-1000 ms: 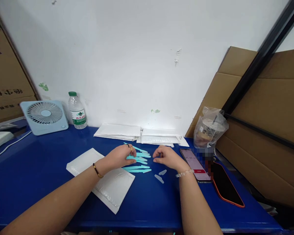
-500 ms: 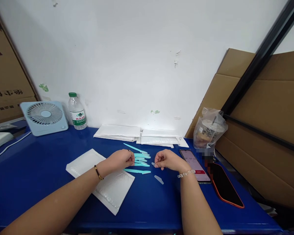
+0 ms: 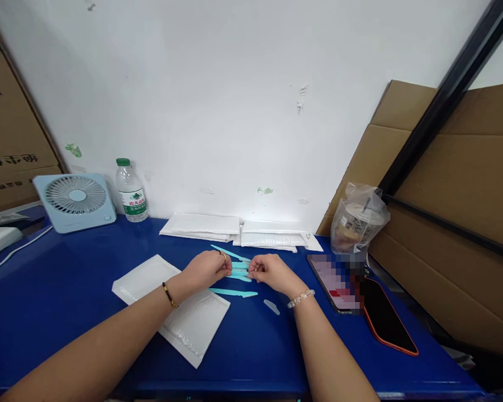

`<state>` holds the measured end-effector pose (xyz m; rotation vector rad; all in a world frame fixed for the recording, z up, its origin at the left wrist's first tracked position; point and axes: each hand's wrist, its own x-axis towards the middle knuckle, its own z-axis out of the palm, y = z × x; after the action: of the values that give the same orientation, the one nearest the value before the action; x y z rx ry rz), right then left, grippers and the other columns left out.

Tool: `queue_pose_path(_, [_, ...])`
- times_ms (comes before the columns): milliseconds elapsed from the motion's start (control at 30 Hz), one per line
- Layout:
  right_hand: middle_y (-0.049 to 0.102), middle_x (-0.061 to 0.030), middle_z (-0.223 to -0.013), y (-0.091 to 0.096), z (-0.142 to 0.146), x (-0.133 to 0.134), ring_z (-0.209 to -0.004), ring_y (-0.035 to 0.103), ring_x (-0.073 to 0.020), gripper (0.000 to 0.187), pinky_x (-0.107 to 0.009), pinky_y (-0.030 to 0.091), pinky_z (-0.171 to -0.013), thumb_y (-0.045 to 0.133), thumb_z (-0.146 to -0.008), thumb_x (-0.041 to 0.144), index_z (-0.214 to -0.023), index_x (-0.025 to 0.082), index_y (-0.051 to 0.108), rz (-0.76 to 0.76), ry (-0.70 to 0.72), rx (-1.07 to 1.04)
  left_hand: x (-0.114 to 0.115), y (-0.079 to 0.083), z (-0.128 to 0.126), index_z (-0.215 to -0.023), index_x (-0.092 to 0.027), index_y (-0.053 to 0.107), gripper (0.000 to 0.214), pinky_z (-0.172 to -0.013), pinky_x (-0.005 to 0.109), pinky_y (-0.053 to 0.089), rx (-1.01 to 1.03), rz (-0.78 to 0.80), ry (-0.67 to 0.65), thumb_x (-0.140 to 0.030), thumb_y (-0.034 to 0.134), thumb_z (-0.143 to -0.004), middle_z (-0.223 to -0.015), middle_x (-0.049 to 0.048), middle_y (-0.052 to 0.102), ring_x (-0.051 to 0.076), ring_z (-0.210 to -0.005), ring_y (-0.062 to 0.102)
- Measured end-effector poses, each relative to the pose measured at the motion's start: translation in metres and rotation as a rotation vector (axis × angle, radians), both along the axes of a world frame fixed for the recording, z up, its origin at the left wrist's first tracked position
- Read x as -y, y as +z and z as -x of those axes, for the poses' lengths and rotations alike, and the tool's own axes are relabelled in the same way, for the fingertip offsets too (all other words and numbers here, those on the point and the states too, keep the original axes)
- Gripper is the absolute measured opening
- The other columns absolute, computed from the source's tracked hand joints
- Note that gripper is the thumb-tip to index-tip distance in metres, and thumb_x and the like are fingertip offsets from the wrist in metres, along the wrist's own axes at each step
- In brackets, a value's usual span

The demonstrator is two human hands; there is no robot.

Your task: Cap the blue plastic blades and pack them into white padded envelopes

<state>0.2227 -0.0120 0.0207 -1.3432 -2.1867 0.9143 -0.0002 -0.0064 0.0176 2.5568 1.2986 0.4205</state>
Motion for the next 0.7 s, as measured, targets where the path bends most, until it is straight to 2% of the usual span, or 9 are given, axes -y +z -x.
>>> queue_pose_path(67, [0.061,0.0001,-0.066,0.001,-0.008,-0.001,-0.060,0.055,-0.0121,0.020,-0.022,0.042,-0.054,0.065,-0.071,0.034,-0.081,0.017,0.063,-0.050,-0.044,0.030,-0.001,0.001,0.002,-0.081,-0.021,0.064,0.010,-0.062,0.025,0.037,0.009,-0.034,0.026,-0.028,0.059,-0.077,-0.086,0.0022,0.065,0.018,-0.080,0.058])
queue_pose_path(133, [0.061,0.0000,-0.067,0.003,-0.019,0.001,-0.060,0.055,-0.0124,0.025,-0.021,0.041,-0.053,0.071,-0.065,0.035,-0.082,0.017,0.064,-0.030,-0.030,0.089,0.000,0.002,0.005,-0.085,-0.022,0.064,0.018,-0.063,0.024,0.037,0.044,-0.029,0.014,-0.036,0.062,-0.074,-0.091,0.0023,0.064,0.018,-0.084,0.057])
queue_pose_path(267, [0.062,0.0011,-0.058,0.003,-0.032,0.008,-0.050,0.055,-0.0123,0.024,-0.021,0.040,-0.046,0.076,-0.054,0.026,-0.074,0.017,0.067,0.255,0.122,0.263,0.006,0.002,0.005,-0.085,-0.023,0.065,0.032,-0.055,0.023,0.035,0.033,0.078,-0.131,-0.048,0.068,-0.066,-0.087,0.0007,0.064,0.017,-0.077,0.057])
queue_pose_path(333, [0.062,0.0015,-0.055,0.002,-0.031,0.011,-0.048,0.055,-0.0124,0.016,-0.021,0.040,-0.045,0.074,-0.054,0.021,-0.067,0.017,0.066,0.315,0.160,0.305,0.009,0.000,0.002,-0.082,-0.023,0.066,0.028,-0.051,0.023,0.033,-0.018,0.096,-0.158,-0.044,0.070,-0.064,-0.081,0.0002,0.065,0.016,-0.072,0.057])
queue_pose_path(400, [0.062,0.0013,-0.054,0.002,-0.026,0.013,-0.049,0.056,-0.0124,0.009,-0.021,0.041,-0.046,0.070,-0.057,0.019,-0.063,0.017,0.064,0.279,0.175,0.294,0.010,-0.003,-0.002,-0.077,-0.022,0.066,0.016,-0.050,0.023,0.031,-0.058,0.080,-0.156,-0.036,0.066,-0.068,-0.074,0.0004,0.065,0.015,-0.066,0.056])
queue_pose_path(467, [0.063,0.0007,-0.057,0.005,-0.021,0.015,-0.050,0.057,-0.0124,0.007,-0.021,0.042,-0.046,0.067,-0.062,0.021,-0.065,0.017,0.062,0.247,0.165,0.208,0.010,-0.005,-0.005,-0.071,-0.021,0.066,0.007,-0.050,0.024,0.031,-0.085,0.041,-0.161,-0.025,0.060,-0.071,-0.069,0.0010,0.065,0.014,-0.062,0.054])
queue_pose_path(567, [0.064,-0.0002,-0.064,0.012,-0.016,0.014,-0.055,0.061,-0.0135,0.015,-0.024,0.047,-0.050,0.063,-0.071,0.028,-0.081,0.017,0.058,0.246,0.089,-0.086,0.008,-0.004,-0.006,-0.067,-0.020,0.064,0.012,-0.052,0.024,0.033,-0.066,-0.007,-0.146,-0.016,0.053,-0.068,-0.066,0.0017,0.064,0.015,-0.061,0.054])
queue_pose_path(633, [0.063,-0.0010,-0.068,0.016,-0.013,0.012,-0.059,0.063,-0.0149,0.024,-0.026,0.050,-0.053,0.063,-0.074,0.035,-0.089,0.018,0.055,0.181,0.002,-0.300,0.006,-0.001,-0.003,-0.069,-0.019,0.063,0.013,-0.053,0.023,0.034,0.019,0.023,-0.116,-0.017,0.051,-0.070,-0.066,0.0012,0.064,0.014,-0.061,0.054])
queue_pose_path(700, [0.063,-0.0021,-0.070,0.018,-0.012,0.008,-0.063,0.064,-0.0162,0.030,-0.025,0.049,-0.052,0.066,-0.073,0.040,-0.089,0.018,0.054,0.063,-0.112,-0.456,0.003,0.002,0.000,-0.072,-0.018,0.062,0.015,-0.053,0.022,0.035,0.144,0.094,-0.091,-0.023,0.049,-0.074,-0.068,0.0010,0.063,0.013,-0.060,0.054])
